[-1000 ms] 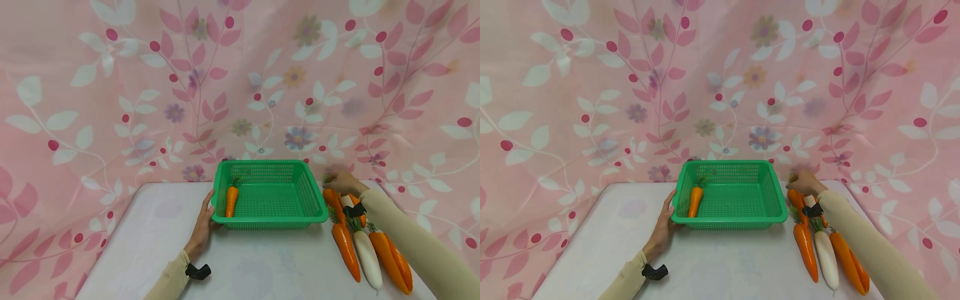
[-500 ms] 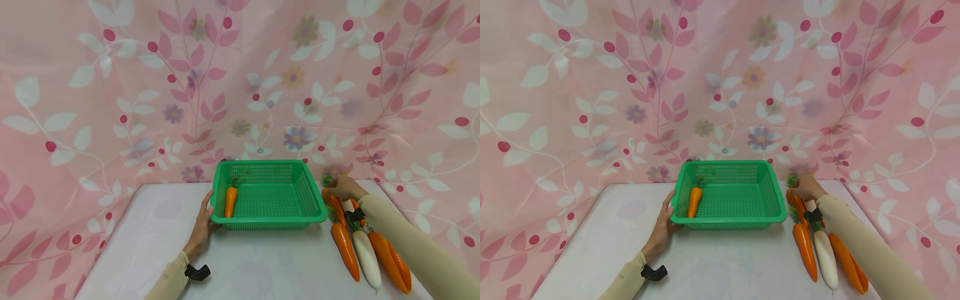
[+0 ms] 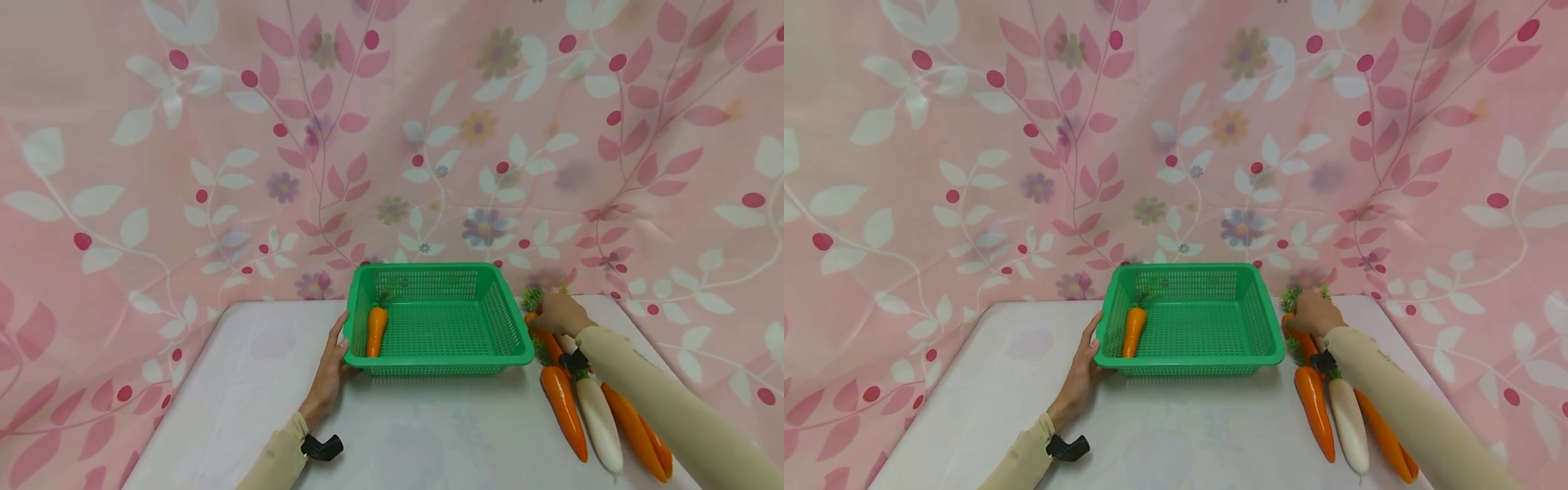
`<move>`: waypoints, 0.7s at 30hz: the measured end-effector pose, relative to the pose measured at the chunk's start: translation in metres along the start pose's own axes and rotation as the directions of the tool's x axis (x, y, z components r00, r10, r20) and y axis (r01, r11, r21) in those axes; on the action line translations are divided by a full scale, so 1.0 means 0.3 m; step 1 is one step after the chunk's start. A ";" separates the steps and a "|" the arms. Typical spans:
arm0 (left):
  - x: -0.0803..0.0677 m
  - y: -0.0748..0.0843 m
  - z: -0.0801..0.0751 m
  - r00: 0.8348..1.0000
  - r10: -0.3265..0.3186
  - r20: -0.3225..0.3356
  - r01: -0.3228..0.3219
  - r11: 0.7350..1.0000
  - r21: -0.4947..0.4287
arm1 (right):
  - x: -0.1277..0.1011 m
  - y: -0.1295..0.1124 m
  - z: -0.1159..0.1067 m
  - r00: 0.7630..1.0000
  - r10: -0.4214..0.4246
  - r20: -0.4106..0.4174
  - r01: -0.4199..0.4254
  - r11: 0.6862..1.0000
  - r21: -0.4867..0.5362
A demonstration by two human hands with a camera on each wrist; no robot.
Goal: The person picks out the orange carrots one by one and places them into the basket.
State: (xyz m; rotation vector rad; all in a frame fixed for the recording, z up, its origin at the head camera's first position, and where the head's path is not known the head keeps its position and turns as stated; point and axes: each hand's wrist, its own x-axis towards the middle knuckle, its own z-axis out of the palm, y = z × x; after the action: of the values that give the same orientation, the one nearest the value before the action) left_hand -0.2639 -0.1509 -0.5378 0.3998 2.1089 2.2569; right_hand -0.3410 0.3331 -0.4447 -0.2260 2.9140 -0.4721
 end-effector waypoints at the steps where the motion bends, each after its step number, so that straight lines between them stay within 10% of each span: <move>1: -0.001 0.000 0.001 1.000 -0.001 -0.002 0.001 1.000 0.000 | 0.001 -0.004 0.004 1.000 -0.002 0.000 0.002 1.000 -0.014; 21: 0.001 -0.002 -0.003 1.000 0.005 0.013 -0.005 1.000 0.007 | 0.017 0.024 0.030 0.993 -0.115 0.005 0.115 0.993 0.003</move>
State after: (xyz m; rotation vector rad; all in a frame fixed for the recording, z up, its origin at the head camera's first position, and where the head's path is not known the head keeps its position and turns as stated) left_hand -0.2644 -0.1519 -0.5385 0.4188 2.1130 2.2437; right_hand -0.3452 0.3363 -0.4562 -0.3955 2.9057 -0.4925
